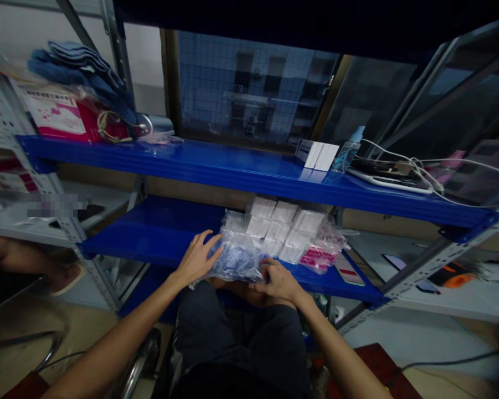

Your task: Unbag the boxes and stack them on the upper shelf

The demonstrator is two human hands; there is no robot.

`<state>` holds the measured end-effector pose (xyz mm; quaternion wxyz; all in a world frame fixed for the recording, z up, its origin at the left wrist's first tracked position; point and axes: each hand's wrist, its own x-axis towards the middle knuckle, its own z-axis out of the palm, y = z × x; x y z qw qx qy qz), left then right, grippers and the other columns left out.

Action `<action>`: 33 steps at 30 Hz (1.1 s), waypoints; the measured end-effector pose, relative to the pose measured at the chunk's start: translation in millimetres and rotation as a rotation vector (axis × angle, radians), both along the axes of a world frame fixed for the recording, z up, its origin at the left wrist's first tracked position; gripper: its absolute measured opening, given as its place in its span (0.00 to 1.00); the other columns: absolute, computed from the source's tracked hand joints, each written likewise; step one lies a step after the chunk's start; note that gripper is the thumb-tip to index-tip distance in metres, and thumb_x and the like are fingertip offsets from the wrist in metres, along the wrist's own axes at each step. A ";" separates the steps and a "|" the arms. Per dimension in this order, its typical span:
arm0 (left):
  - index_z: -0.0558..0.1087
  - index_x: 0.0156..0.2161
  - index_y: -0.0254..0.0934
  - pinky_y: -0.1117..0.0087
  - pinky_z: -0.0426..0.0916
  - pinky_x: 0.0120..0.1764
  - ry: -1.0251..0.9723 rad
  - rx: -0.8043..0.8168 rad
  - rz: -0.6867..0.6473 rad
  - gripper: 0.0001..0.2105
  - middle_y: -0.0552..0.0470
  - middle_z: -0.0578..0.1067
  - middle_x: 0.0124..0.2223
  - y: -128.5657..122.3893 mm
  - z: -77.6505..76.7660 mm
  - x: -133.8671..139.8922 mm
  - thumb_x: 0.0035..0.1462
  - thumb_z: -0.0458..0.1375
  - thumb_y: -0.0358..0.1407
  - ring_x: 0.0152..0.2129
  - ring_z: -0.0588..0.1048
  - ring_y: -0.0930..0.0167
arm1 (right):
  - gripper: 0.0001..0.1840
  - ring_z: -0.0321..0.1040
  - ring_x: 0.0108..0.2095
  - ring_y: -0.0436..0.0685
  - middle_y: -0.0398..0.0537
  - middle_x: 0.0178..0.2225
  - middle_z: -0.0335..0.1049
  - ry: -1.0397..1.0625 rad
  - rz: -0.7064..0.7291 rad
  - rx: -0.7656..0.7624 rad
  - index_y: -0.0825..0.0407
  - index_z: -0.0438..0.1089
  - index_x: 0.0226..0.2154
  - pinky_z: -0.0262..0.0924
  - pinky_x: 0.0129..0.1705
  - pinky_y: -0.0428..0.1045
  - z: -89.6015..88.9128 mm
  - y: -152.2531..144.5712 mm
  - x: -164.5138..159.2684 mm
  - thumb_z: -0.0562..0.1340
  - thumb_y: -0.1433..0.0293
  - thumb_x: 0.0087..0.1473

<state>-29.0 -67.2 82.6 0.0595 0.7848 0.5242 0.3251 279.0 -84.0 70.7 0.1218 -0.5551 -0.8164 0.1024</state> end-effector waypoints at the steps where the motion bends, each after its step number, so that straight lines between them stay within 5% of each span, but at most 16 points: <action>1: 0.64 0.66 0.45 0.55 0.62 0.61 -0.060 -0.060 0.061 0.25 0.41 0.68 0.63 10.0 -2.5 4.8 0.70 0.48 0.50 0.60 0.68 0.57 | 0.19 0.73 0.44 0.62 0.52 0.39 0.74 0.014 -0.074 -0.016 0.50 0.68 0.28 0.62 0.47 0.51 0.7 2.1 -1.5 0.65 0.52 0.58; 5: 0.56 0.69 0.41 0.64 0.70 0.44 -0.221 -0.340 0.040 0.29 0.49 0.79 0.37 40.4 -16.2 15.0 0.66 0.54 0.43 0.35 0.79 0.62 | 0.19 0.76 0.39 0.63 0.52 0.33 0.75 0.114 -0.371 0.014 0.50 0.68 0.40 0.62 0.43 0.53 -3.4 13.6 -7.9 0.53 0.53 0.68; 8: 0.54 0.69 0.43 0.69 0.70 0.38 -0.385 -0.322 -0.144 0.28 0.55 0.77 0.32 43.6 -18.4 9.9 0.66 0.52 0.37 0.28 0.78 0.68 | 0.17 0.75 0.35 0.58 0.49 0.37 0.76 0.284 -0.229 -0.027 0.51 0.64 0.50 0.64 0.40 0.50 -9.2 22.0 -8.0 0.62 0.65 0.59; 12: 0.69 0.60 0.39 0.67 0.72 0.42 -0.488 -0.327 -0.240 0.19 0.51 0.78 0.34 38.2 -2.1 -19.2 0.68 0.49 0.39 0.32 0.79 0.67 | 0.18 0.74 0.38 0.55 0.47 0.43 0.76 0.450 0.127 0.010 0.49 0.71 0.47 0.66 0.43 0.49 -3.8 31.7 -17.9 0.57 0.76 0.54; 16: 0.80 0.43 0.37 0.65 0.73 0.45 -0.421 -0.268 -0.140 0.14 0.48 0.77 0.38 38.5 18.4 -69.1 0.64 0.53 0.39 0.32 0.78 0.68 | 0.11 0.73 0.43 0.57 0.49 0.40 0.76 0.442 0.131 0.110 0.51 0.76 0.37 0.66 0.45 0.50 13.1 48.6 -66.0 0.57 0.71 0.59; 21: 0.77 0.56 0.41 0.63 0.72 0.50 -0.298 -0.086 0.030 0.22 0.47 0.73 0.50 41.6 17.0 -136.0 0.59 0.62 0.47 0.43 0.76 0.64 | 0.20 0.71 0.44 0.59 0.55 0.48 0.72 0.328 0.053 0.176 0.52 0.72 0.50 0.65 0.49 0.52 29.2 78.9 -159.9 0.63 0.60 0.59; 26: 0.62 0.70 0.40 0.59 0.66 0.59 -0.037 -0.156 0.185 0.42 0.41 0.65 0.63 56.8 -1.4 -189.8 0.52 0.67 0.50 0.57 0.70 0.56 | 0.37 0.58 0.62 0.68 0.61 0.67 0.55 0.024 0.137 0.220 0.48 0.61 0.65 0.57 0.60 0.59 38.0 111.7 -225.5 0.67 0.69 0.54; 30: 0.74 0.60 0.44 0.44 0.54 0.65 0.221 -0.075 0.367 0.25 0.44 0.51 0.74 69.8 -1.6 -197.8 0.60 0.61 0.47 0.68 0.53 0.44 | 0.32 0.56 0.65 0.66 0.57 0.68 0.57 -0.041 0.273 0.163 0.49 0.63 0.64 0.53 0.64 0.58 37.1 129.3 -251.5 0.63 0.70 0.58; 33: 0.76 0.57 0.46 0.46 0.47 0.68 0.339 0.020 0.142 0.18 0.48 0.60 0.72 82.5 -1.1 -185.5 0.67 0.53 0.44 0.72 0.46 0.51 | 0.21 0.68 0.56 0.61 0.54 0.58 0.69 0.038 0.248 0.174 0.48 0.69 0.58 0.60 0.57 0.53 36.7 132.1 -262.8 0.56 0.68 0.64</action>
